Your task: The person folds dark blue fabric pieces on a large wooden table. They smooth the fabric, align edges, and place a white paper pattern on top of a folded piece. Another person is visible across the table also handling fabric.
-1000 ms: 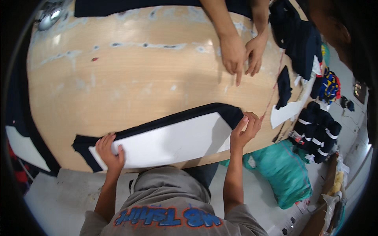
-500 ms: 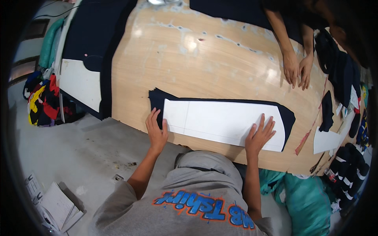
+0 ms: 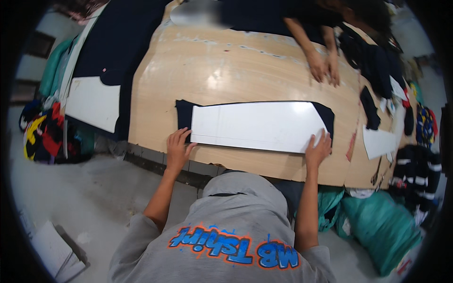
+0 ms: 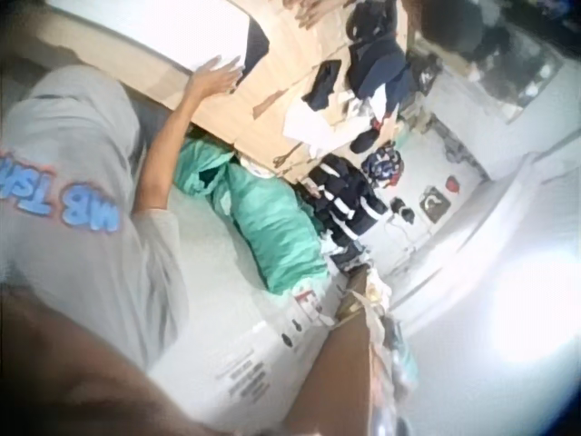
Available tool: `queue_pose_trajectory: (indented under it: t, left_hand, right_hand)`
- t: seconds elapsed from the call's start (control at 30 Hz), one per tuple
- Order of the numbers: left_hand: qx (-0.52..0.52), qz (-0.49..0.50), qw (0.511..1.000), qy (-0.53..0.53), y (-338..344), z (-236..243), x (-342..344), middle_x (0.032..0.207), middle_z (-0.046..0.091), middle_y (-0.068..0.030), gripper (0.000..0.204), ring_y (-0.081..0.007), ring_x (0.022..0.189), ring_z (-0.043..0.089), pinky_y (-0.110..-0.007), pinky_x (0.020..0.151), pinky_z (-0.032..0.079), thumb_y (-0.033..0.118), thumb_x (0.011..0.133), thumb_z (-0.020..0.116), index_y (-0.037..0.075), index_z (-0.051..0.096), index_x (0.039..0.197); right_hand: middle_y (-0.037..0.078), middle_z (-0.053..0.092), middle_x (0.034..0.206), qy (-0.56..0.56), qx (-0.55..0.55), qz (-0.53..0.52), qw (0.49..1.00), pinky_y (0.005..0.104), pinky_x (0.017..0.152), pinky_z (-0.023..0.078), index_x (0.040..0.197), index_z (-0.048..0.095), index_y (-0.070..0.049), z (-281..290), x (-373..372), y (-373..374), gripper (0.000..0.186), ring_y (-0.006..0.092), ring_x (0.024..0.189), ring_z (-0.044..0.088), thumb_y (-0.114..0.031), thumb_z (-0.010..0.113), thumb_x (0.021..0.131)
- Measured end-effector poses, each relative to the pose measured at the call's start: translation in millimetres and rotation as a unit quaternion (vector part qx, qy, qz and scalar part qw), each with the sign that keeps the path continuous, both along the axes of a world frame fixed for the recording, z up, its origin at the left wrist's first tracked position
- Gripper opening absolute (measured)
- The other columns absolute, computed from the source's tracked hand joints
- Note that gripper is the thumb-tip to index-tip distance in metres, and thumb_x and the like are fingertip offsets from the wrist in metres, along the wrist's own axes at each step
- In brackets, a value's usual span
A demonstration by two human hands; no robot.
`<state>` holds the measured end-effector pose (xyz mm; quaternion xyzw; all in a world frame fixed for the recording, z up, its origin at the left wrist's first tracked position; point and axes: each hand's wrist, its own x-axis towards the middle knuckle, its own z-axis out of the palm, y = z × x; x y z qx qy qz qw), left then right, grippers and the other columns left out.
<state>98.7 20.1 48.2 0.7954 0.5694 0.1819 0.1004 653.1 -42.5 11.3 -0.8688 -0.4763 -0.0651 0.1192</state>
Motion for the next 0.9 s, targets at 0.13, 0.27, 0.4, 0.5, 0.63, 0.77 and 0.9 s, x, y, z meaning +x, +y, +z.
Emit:
queue_pose_trajectory:
  t: [0.13,0.27,0.4,0.5,0.63,0.77,0.9]
  left_hand:
    - [0.013,0.002,1.000,-0.015,-3.4,-10.2,0.8,0.145,0.062,-0.0099,0.056,-0.0347,0.135,0.055,-0.050,0.115,0.042,0.027,0.092,0.083,0.009,0.063,0.141]
    - [0.004,-0.005,1.000,-0.017,-2.1,-10.9,2.5,0.147,0.060,-0.0104,0.056,-0.0348,0.137,0.053,-0.050,0.117,0.040,0.028,0.093,0.082,0.009,0.063,0.143]
    - [-0.005,-0.008,0.999,-0.047,-3.8,-7.5,4.9,0.147,0.061,-0.0148,0.053,-0.0386,0.137,0.054,-0.051,0.117,0.041,0.024,0.092,0.083,0.008,0.066,0.140]
    - [-0.037,0.009,0.997,-0.073,-10.8,-15.1,-1.4,0.150,0.058,-0.0137,0.050,-0.0374,0.141,0.050,-0.051,0.119,0.038,0.024,0.096,0.081,0.009,0.065,0.141]
    - [-0.035,0.020,0.996,-0.082,-12.0,-18.2,0.6,0.149,0.058,-0.0149,0.052,-0.0384,0.141,0.050,-0.051,0.119,0.038,0.024,0.094,0.084,0.008,0.065,0.140]
    - [-0.038,0.009,0.995,-0.090,-6.5,-19.1,3.5,0.149,0.058,-0.0170,0.052,-0.0395,0.139,0.051,-0.051,0.119,0.039,0.022,0.093,0.084,0.006,0.065,0.139]
    - [-0.037,0.019,0.994,-0.099,-9.8,-12.1,5.0,0.148,0.058,-0.0184,0.051,-0.0411,0.138,0.052,-0.052,0.118,0.040,0.019,0.092,0.085,0.004,0.066,0.137]
  right_hand:
    - [0.024,0.047,0.162,0.019,0.028,-0.020,0.999,0.0630,0.120,0.030,0.158,0.053,-0.015,2.7,4.9,-9.9,0.062,0.0431,0.148,0.043,-0.044,0.065,0.104]
    - [0.024,0.048,0.159,0.054,0.044,-0.019,0.997,0.0597,0.122,0.030,0.156,0.054,-0.012,8.7,10.9,-21.6,0.064,0.0432,0.147,0.043,-0.043,0.068,0.102]
    - [0.024,0.048,0.159,0.072,0.074,-0.011,0.995,0.0591,0.122,0.029,0.156,0.054,-0.011,4.5,19.0,-31.7,0.065,0.0428,0.148,0.042,-0.041,0.070,0.100]
    - [0.024,0.048,0.159,0.106,0.112,0.016,0.988,0.0587,0.123,0.029,0.156,0.053,-0.011,-5.2,23.8,-28.1,0.065,0.0425,0.149,0.041,-0.030,0.073,0.098]
    - [0.021,0.047,0.161,0.161,0.168,-0.004,0.973,0.0584,0.124,0.027,0.155,0.053,-0.013,4.7,22.5,-39.6,0.067,0.0419,0.150,0.040,-0.012,0.073,0.091]
    - [0.019,0.046,0.163,0.156,0.106,0.018,0.982,0.0613,0.124,0.026,0.152,0.059,-0.023,19.1,24.1,-68.2,0.064,0.0416,0.153,0.037,-0.012,0.072,0.091]
    - [0.017,0.045,0.165,0.138,0.041,0.057,0.988,0.0646,0.123,0.028,0.147,0.065,-0.030,28.4,18.2,-79.8,0.057,0.0424,0.154,0.036,-0.013,0.071,0.093]
